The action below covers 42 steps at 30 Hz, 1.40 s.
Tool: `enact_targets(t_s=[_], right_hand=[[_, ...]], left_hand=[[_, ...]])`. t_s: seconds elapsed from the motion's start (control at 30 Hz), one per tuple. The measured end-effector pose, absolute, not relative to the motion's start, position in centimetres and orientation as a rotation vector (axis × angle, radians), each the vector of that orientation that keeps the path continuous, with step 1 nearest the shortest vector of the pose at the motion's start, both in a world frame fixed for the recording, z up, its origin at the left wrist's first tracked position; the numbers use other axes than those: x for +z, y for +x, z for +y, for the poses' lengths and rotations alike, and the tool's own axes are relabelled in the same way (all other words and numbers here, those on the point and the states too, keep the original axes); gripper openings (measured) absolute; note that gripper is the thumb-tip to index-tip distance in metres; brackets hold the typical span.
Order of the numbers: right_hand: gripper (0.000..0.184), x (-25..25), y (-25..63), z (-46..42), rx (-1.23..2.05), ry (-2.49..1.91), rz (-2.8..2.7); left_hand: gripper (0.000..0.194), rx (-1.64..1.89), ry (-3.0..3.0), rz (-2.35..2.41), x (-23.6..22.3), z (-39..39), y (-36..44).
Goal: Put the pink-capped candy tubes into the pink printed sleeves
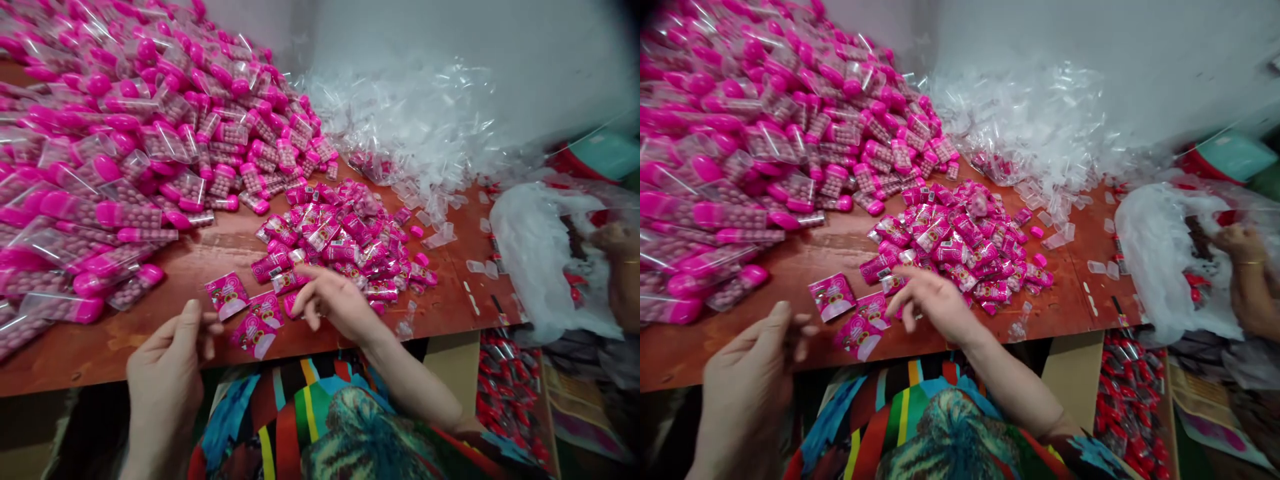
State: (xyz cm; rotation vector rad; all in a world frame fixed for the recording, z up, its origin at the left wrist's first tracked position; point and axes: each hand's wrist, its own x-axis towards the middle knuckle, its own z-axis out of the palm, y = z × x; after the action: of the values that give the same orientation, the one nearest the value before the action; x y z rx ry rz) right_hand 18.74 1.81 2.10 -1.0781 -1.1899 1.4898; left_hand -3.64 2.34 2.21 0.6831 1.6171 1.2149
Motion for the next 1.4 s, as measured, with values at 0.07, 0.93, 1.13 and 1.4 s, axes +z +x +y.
enact_targets(t_s=[0.07,0.93,1.13,1.4], right_hand=[[0.044,0.9,16.5,0.5,1.249,-1.231,-1.739],[0.045,-0.7,13.7,0.9,0.847,-1.3,-1.649],[0.03,0.0,12.2,3.2,1.124,-1.262,-1.36],[0.022,0.6,10.0,6.7,1.02,-1.186,-1.604]], left_hand=[[0.027,1.167,0.662,1.622,1.5,1.9,-3.9],[0.04,1.048,0.362,1.319,1.4,2.2,-0.1],[0.041,1.036,0.438,1.284,1.9,3.2,0.2],[0.045,1.163,0.414,1.347,1.3,5.5,-1.5]])
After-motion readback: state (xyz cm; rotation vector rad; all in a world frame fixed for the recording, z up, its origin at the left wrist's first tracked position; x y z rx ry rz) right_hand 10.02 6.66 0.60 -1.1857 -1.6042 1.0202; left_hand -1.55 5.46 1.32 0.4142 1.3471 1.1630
